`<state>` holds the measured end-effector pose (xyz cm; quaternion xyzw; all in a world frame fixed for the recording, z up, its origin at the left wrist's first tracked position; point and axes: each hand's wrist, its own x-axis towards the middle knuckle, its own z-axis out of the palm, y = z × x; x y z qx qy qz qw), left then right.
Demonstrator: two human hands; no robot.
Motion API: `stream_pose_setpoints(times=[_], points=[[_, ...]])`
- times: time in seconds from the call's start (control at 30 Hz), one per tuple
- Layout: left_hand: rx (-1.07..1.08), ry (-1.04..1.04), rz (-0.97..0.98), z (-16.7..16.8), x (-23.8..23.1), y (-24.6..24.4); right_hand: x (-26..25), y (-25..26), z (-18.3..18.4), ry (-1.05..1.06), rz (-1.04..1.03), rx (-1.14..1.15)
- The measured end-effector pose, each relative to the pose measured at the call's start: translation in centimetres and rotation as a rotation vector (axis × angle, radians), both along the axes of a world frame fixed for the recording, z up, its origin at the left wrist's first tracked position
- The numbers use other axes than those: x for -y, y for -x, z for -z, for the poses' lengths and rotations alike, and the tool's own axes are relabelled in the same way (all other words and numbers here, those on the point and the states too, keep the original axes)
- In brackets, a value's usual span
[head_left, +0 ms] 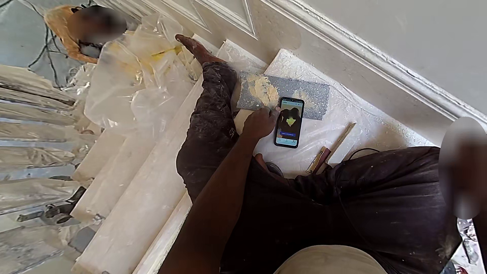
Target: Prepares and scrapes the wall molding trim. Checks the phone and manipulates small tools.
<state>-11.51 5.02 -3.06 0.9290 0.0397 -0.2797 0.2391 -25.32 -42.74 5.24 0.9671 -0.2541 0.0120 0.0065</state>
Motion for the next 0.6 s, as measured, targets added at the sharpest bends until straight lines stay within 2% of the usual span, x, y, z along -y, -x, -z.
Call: stream_pose_setpoints(times=[0.3, 0.6], points=[[-0.024, 0.104, 0.064, 0.0, -0.9, 0.6, -0.1, 0.3, -0.1, -0.013, 0.007, 0.016], [-0.035, 0.09, 0.128, -0.6, -0.5, 1.6, -0.3, 0.9, -0.2, -0.035, 0.048, 0.035]])
